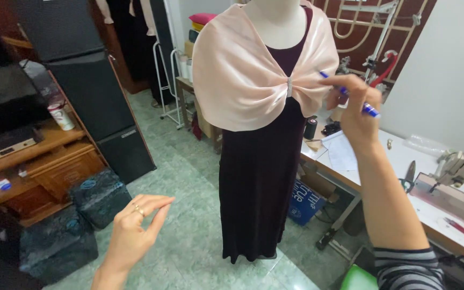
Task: The person adjusts a light pink shawl draped over a mannequin wearing a dark dress. They use a blue pen to mark the center of the shawl and smooth the fabric around the neckline and chest area.
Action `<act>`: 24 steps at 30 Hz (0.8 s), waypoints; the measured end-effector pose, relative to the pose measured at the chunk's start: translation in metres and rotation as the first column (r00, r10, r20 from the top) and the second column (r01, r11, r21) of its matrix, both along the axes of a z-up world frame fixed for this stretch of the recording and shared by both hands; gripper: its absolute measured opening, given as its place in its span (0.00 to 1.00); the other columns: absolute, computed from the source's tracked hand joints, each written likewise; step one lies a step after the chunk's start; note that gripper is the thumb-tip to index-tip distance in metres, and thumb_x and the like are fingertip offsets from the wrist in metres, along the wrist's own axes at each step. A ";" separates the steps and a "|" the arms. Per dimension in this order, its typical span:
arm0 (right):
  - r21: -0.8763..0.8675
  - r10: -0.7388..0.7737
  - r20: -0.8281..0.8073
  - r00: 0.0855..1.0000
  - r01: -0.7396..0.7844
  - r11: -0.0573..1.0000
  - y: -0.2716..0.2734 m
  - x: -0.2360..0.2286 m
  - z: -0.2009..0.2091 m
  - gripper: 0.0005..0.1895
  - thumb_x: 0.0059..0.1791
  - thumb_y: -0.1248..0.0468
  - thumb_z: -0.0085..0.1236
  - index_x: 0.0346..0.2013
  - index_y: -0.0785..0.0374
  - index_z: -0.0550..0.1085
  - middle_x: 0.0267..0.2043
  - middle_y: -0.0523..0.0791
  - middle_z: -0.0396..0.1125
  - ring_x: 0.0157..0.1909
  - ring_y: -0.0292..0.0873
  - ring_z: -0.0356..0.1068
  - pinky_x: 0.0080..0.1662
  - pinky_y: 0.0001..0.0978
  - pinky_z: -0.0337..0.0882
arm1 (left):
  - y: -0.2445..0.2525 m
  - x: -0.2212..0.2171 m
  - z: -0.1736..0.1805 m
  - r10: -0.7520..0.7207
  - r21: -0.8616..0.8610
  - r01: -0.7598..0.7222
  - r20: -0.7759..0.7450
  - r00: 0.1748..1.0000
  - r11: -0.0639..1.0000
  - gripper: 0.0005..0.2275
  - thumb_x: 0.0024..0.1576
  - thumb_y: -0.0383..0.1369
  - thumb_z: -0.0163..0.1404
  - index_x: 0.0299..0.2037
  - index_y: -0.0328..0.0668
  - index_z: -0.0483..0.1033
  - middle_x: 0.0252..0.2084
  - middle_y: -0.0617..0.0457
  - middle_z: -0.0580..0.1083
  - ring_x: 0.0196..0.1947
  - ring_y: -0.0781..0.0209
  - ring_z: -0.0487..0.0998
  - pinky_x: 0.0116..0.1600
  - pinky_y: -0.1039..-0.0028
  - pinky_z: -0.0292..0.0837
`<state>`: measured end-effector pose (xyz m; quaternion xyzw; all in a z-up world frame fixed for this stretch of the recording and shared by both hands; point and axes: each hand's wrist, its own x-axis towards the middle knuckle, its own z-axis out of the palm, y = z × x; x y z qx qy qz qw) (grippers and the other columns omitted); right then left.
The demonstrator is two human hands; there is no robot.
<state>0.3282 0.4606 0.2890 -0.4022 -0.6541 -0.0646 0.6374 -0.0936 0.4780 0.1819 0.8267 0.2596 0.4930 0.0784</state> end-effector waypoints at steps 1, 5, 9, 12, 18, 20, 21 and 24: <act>-0.003 -0.009 -0.005 1.000 0.009 1.000 0.005 0.004 0.002 0.46 0.51 0.30 0.25 0.42 0.69 0.74 0.23 0.46 0.61 0.26 0.37 0.61 0.34 0.25 0.58 | 0.010 0.003 0.006 -0.009 -0.003 0.009 -0.005 1.000 1.000 0.06 0.54 0.26 0.50 0.38 0.43 0.80 0.35 0.57 0.79 0.36 0.63 0.78 0.46 0.75 0.69; 0.105 -0.121 0.143 0.982 0.106 0.989 0.019 0.019 0.009 0.17 0.60 0.62 0.39 0.45 0.74 0.72 0.31 0.50 0.64 0.28 0.41 0.63 0.33 0.28 0.64 | 0.042 0.024 0.030 -0.075 0.036 0.078 -0.070 0.995 0.996 0.06 0.54 0.25 0.51 0.39 0.42 0.79 0.37 0.53 0.79 0.36 0.62 0.78 0.46 0.75 0.69; 0.125 -0.124 0.182 0.975 0.102 0.987 0.043 0.039 0.014 0.09 0.61 0.73 0.38 0.48 0.76 0.68 0.41 0.56 0.68 0.39 0.48 0.70 0.45 0.34 0.72 | 0.069 0.054 0.059 -0.106 0.116 0.119 -0.110 0.988 0.986 0.07 0.54 0.23 0.52 0.40 0.39 0.78 0.38 0.51 0.78 0.39 0.60 0.78 0.47 0.74 0.72; 0.145 -0.087 0.145 0.986 0.065 0.987 0.071 0.058 0.020 0.13 0.63 0.69 0.34 0.47 0.79 0.65 0.39 0.60 0.69 0.41 0.52 0.72 0.46 0.39 0.76 | 0.089 0.083 0.086 -0.099 0.191 0.126 -0.146 0.984 0.973 0.06 0.55 0.24 0.51 0.41 0.38 0.78 0.39 0.51 0.78 0.39 0.59 0.77 0.48 0.72 0.70; 0.185 -0.016 0.198 0.980 -0.022 0.983 0.144 0.122 0.042 0.06 0.62 0.75 0.37 0.50 0.76 0.64 0.41 0.59 0.68 0.45 0.53 0.71 0.53 0.41 0.74 | 0.144 0.154 0.134 -0.014 0.384 0.075 -0.159 0.987 0.920 0.07 0.56 0.22 0.52 0.43 0.36 0.76 0.42 0.47 0.77 0.42 0.52 0.74 0.51 0.66 0.68; 0.203 -0.039 0.261 0.965 -0.015 0.979 0.169 0.145 0.053 0.05 0.63 0.75 0.40 0.51 0.77 0.64 0.43 0.59 0.68 0.47 0.54 0.72 0.50 0.39 0.72 | 0.166 0.177 0.154 0.037 0.441 0.058 -0.203 0.979 0.896 0.08 0.56 0.20 0.49 0.45 0.35 0.75 0.45 0.44 0.75 0.45 0.48 0.71 0.53 0.63 0.66; 0.229 -0.082 0.319 0.944 0.007 0.973 0.181 0.157 0.058 0.05 0.63 0.75 0.44 0.51 0.78 0.64 0.44 0.60 0.68 0.50 0.55 0.73 0.47 0.37 0.70 | 0.178 0.189 0.163 0.074 0.501 0.062 -0.247 0.966 0.863 0.10 0.57 0.19 0.46 0.48 0.35 0.75 0.48 0.42 0.73 0.47 0.45 0.68 0.54 0.59 0.63; 0.182 -0.032 0.335 0.942 -0.032 0.983 0.211 0.183 0.068 0.08 0.60 0.76 0.42 0.54 0.70 0.62 0.50 0.57 0.69 0.55 0.55 0.71 0.54 0.46 0.68 | 0.212 0.229 0.183 0.259 0.597 -0.002 -0.345 0.902 0.802 0.17 0.50 0.19 0.45 0.50 0.37 0.76 0.52 0.48 0.71 0.50 0.47 0.64 0.55 0.57 0.59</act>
